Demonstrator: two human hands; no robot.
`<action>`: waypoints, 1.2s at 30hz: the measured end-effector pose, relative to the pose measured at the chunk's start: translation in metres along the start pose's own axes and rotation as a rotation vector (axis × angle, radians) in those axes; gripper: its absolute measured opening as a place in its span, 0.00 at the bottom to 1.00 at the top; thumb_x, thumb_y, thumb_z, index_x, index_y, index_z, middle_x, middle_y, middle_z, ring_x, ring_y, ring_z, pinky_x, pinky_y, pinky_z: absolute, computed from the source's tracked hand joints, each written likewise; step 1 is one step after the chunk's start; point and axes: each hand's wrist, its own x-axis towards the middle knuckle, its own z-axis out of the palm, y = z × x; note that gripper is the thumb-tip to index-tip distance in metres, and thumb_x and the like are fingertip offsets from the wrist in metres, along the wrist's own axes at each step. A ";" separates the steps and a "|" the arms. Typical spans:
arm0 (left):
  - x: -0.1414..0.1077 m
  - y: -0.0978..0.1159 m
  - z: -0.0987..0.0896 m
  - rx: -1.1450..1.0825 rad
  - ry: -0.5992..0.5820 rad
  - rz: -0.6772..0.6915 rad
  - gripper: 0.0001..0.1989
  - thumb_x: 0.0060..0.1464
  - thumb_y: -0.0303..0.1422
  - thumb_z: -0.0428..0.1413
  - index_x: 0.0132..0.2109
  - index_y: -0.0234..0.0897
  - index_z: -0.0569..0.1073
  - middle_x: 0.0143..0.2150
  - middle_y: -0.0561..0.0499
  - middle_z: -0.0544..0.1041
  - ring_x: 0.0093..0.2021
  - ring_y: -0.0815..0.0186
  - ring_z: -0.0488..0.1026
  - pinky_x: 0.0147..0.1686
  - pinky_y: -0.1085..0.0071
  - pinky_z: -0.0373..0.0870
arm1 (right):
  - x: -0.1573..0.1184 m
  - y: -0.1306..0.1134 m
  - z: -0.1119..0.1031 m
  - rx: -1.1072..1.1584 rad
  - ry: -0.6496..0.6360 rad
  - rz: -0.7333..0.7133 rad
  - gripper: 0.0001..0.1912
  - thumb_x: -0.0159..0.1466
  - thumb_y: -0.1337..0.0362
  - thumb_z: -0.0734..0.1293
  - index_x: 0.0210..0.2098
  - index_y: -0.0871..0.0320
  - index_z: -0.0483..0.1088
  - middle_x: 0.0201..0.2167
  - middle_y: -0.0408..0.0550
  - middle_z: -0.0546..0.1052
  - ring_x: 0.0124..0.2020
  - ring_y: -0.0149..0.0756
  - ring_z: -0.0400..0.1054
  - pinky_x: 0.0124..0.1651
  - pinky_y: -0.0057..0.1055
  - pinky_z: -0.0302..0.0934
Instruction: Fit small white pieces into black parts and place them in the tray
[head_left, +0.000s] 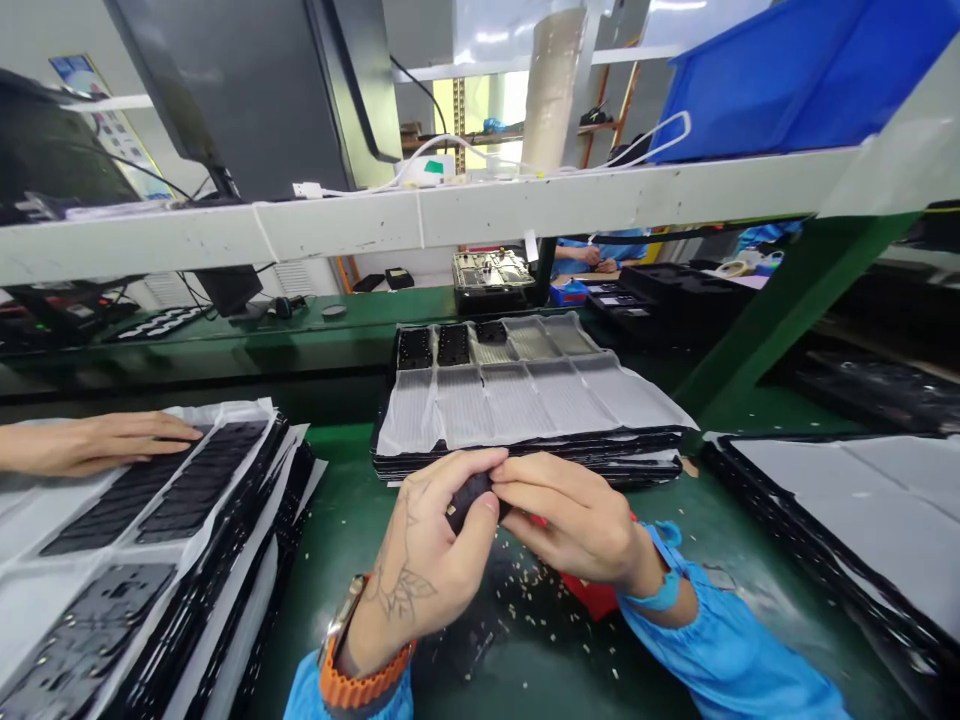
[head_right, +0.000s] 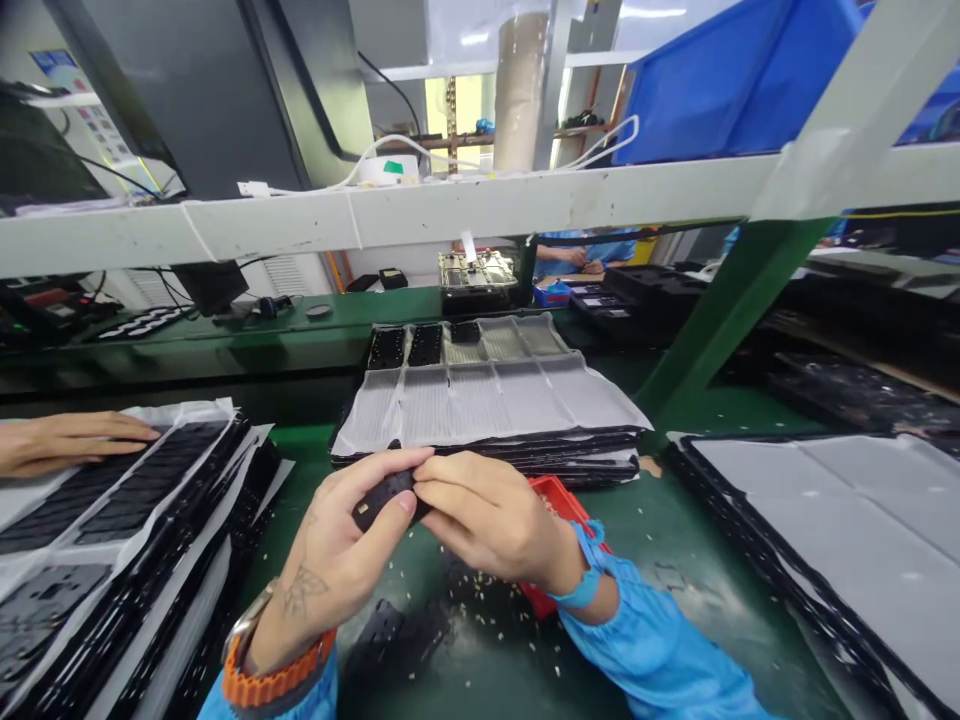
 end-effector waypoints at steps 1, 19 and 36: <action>-0.001 0.000 0.000 0.014 0.003 0.023 0.17 0.60 0.28 0.56 0.55 0.42 0.79 0.52 0.50 0.84 0.52 0.59 0.80 0.57 0.59 0.75 | 0.000 -0.001 -0.002 0.009 -0.014 0.007 0.09 0.69 0.71 0.69 0.49 0.60 0.74 0.44 0.56 0.82 0.45 0.40 0.79 0.47 0.36 0.79; 0.006 -0.001 0.002 -0.076 -0.103 0.054 0.18 0.60 0.26 0.54 0.56 0.40 0.77 0.45 0.51 0.83 0.44 0.63 0.80 0.48 0.67 0.75 | 0.001 0.003 -0.009 0.025 -0.074 0.022 0.05 0.68 0.70 0.69 0.44 0.59 0.71 0.36 0.50 0.79 0.37 0.38 0.75 0.39 0.35 0.75; 0.008 0.000 0.002 -0.141 -0.038 0.013 0.18 0.61 0.26 0.55 0.57 0.40 0.74 0.33 0.56 0.74 0.30 0.70 0.71 0.32 0.74 0.69 | 0.004 0.007 -0.005 -0.032 -0.009 -0.023 0.12 0.67 0.74 0.69 0.49 0.60 0.71 0.46 0.57 0.79 0.49 0.43 0.76 0.48 0.41 0.78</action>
